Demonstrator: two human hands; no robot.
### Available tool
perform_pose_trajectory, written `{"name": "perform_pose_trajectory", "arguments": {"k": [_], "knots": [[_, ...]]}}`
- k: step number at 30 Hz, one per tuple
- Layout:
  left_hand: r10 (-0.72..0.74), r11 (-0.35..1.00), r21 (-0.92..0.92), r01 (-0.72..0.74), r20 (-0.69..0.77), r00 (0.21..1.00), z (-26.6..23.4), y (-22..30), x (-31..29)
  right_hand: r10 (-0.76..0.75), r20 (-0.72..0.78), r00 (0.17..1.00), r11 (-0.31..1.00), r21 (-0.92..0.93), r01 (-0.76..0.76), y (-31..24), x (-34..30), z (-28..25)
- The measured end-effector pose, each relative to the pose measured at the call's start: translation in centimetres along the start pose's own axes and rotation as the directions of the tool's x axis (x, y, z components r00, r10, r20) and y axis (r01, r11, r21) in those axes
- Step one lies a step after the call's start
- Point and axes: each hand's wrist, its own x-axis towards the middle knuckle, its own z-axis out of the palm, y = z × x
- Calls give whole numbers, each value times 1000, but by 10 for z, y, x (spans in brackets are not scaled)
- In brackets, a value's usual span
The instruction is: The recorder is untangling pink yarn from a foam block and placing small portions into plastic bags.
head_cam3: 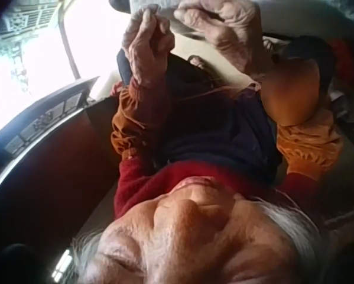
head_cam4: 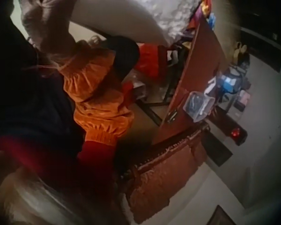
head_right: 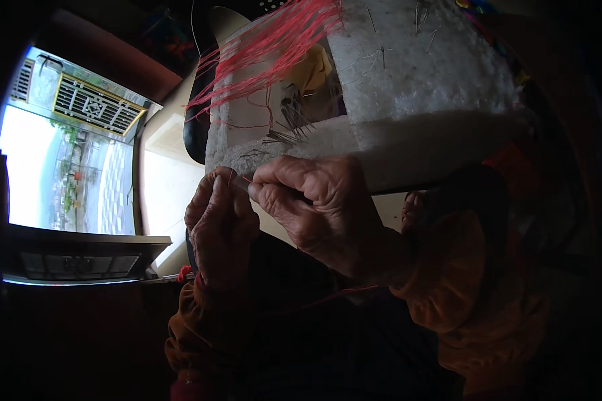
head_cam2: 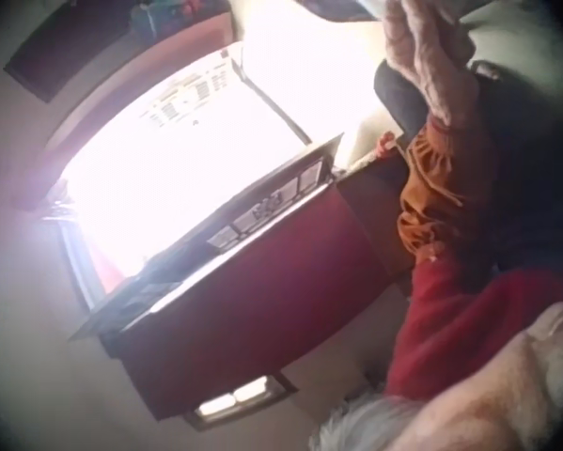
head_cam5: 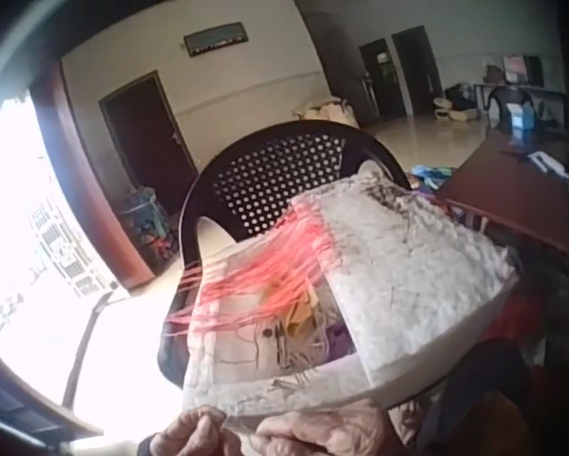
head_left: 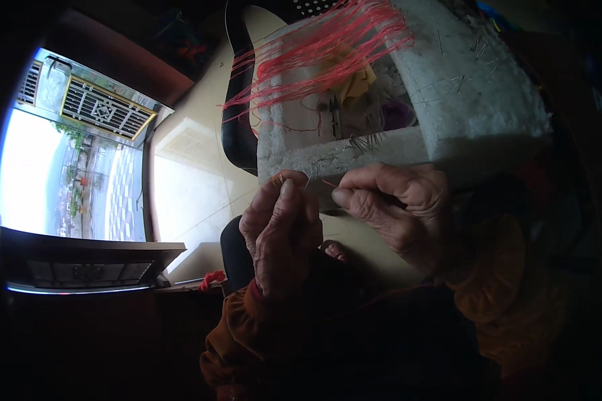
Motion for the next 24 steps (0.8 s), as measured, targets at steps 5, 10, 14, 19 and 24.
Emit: {"name": "perform_pose_trajectory", "arguments": {"k": [5,10,14,19,24], "knots": [[-53,996,-69,55,27,998,1,0,5,6,43,999,1000,-17,-5,-3,2,-6],[-58,996,-60,60,47,997,-2,-1,6,-86,58,995,996,21,85,3,4,-4],[-34,999,-34,35,45,998,-3,-1,6,-189,65,980,981,-35,191,3,2,-1],[-5,1000,8,5,32,999,-7,-2,5,-151,106,983,987,-35,156,6,2,3],[16,1000,21,-17,73,997,1,-6,7,72,79,994,976,198,-87,4,-3,-5]]}}
